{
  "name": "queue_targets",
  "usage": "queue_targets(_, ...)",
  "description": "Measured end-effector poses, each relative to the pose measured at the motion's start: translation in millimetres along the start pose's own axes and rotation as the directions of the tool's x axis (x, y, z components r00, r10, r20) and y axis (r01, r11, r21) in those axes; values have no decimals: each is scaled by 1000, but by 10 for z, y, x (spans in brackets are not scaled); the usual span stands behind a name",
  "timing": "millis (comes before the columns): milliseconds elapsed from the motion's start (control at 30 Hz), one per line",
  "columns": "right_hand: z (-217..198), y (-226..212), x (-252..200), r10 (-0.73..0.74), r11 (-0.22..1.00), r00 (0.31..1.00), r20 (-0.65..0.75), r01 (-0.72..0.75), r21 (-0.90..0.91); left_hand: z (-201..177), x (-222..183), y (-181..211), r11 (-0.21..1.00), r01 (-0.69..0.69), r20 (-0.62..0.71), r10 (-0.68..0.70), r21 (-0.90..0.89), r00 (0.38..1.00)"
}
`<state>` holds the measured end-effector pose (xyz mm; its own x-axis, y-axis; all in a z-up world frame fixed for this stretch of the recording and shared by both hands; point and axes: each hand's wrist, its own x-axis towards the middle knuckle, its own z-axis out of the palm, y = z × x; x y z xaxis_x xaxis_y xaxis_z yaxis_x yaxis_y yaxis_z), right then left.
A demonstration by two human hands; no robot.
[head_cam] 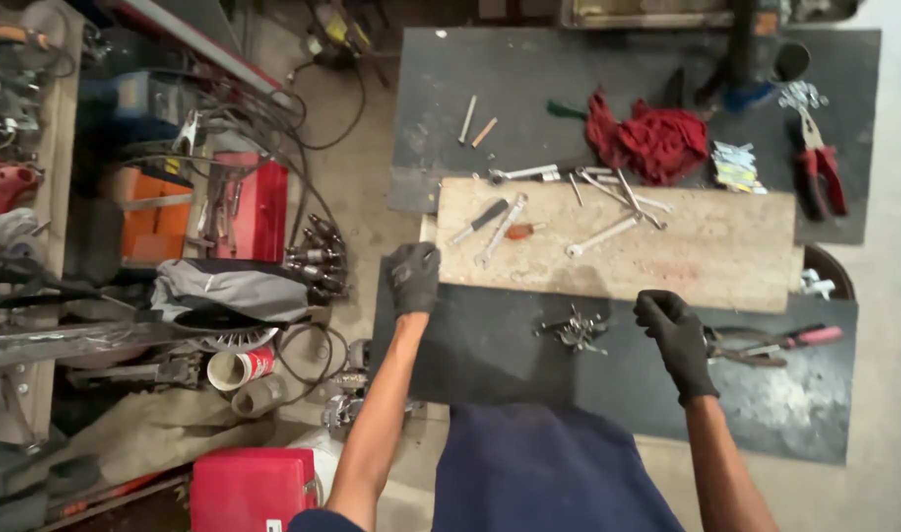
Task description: Sorting screws and bolts on a repair bench and inspecting small components
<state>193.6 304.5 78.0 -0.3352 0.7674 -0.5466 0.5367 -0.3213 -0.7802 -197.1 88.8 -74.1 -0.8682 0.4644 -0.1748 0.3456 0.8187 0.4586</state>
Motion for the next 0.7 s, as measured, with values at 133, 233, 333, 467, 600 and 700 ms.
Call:
queue_targets(133, 176, -661, 308, -58, 993, 998, 9, 59, -97, -17, 756, 650, 991, -114, 44, 111, 67, 993)
queue_targets(233, 406, -940, 711, -99, 976, 995, 18, 101, -191, 542, 1391, 884, 980, -117, 123, 98, 163, 988)
queue_targets(333, 664, -1238, 1181, -177, 927, 984, 36, 179, -329, 401, 1637, 1407, 959, -133, 195, 85, 249, 977)
queue_targets(467, 1002, -1673, 1705, -286, 761, 950, 127, 305, -572, 1279, 2051, 1405, 912, -60, 162, -7, 406, 987)
queue_targets(600, 1306, -1646, 2400, -353, 696, 918, 182, 387, -605, 935, 1831, 1651, 830, -198, 254, 71, 521, 965)
queue_targets(700, 1572, -1583, 2861, -353, 601, 890, 289, 452, -659, 45, 1638, 2175, 816, -153, 236, 21, 557, 972)
